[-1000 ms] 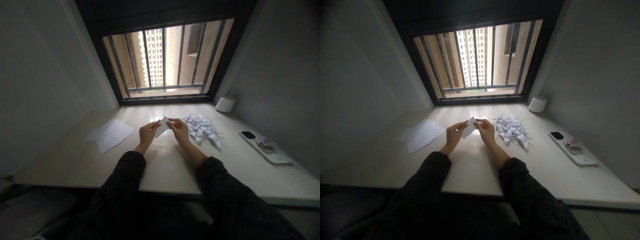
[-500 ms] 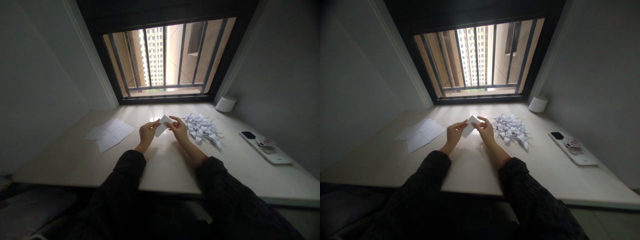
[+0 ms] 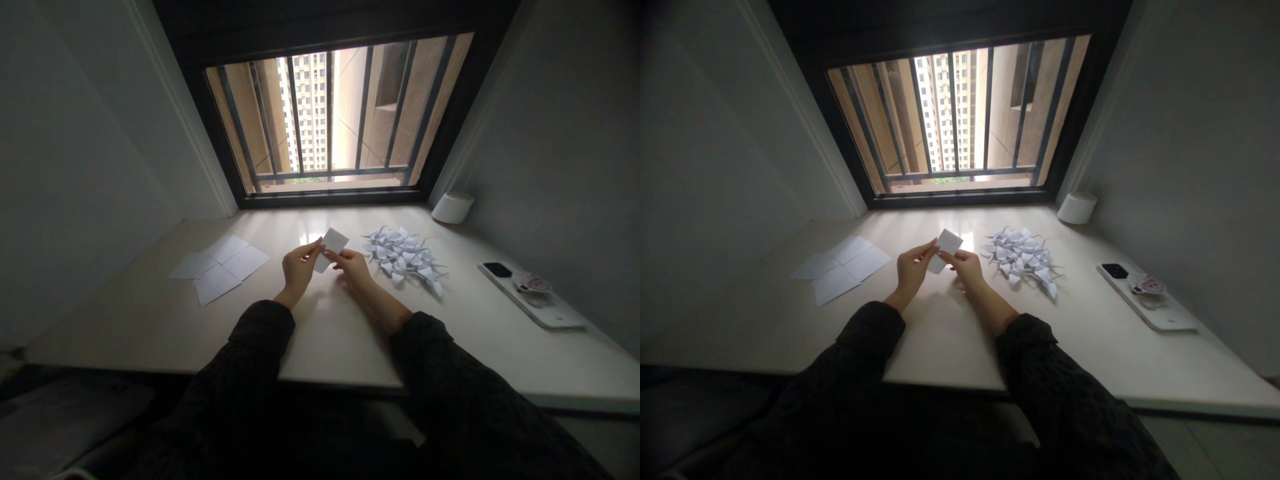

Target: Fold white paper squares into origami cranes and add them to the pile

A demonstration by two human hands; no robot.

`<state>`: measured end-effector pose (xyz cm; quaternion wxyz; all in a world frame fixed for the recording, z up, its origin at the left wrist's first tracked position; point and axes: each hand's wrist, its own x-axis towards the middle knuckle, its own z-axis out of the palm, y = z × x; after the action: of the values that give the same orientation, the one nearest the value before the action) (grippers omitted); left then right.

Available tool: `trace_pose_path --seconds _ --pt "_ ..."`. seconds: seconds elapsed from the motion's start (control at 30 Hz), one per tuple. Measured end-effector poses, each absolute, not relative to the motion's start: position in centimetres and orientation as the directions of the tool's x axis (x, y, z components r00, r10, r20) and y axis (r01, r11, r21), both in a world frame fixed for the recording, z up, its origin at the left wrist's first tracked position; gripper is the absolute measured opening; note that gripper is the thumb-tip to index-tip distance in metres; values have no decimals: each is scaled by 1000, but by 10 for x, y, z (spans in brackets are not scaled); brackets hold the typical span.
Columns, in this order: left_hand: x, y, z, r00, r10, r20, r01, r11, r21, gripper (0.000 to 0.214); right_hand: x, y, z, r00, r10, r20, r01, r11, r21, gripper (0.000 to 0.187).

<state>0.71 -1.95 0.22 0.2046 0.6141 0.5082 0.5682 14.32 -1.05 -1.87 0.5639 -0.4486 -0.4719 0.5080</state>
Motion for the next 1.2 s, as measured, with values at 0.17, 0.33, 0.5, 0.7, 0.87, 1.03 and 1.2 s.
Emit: trace_pose_path --seconds 0.17,0.33,0.5,0.7,0.87,1.03,1.2 --pt "5 -17 4 -190 856 481 359 -395 846 29 142 -11 -17 12 1000 24 -183 25 -983 34" --pt "3 -16 3 -224 861 456 327 -375 868 31 143 -10 -17 -109 993 45 -222 20 -975 34" --pt "2 -15 2 -229 864 448 319 -368 873 31 147 -10 -16 -14 997 70 -90 69 -994 35" --pt "0 -16 5 -214 853 476 420 -359 833 29 146 -14 -12 -72 989 131 3 131 -991 40" --pt "-1 -15 5 -162 864 476 448 -365 816 27 145 -15 -13 -93 988 120 32 123 -992 42" --pt "1 -11 2 -112 935 337 232 -305 924 69 148 -13 -16 -23 996 83 -75 81 -994 41" --pt "3 -5 -5 -67 975 210 88 -204 975 46 149 -13 -16 60 996 67 -132 74 -988 39"
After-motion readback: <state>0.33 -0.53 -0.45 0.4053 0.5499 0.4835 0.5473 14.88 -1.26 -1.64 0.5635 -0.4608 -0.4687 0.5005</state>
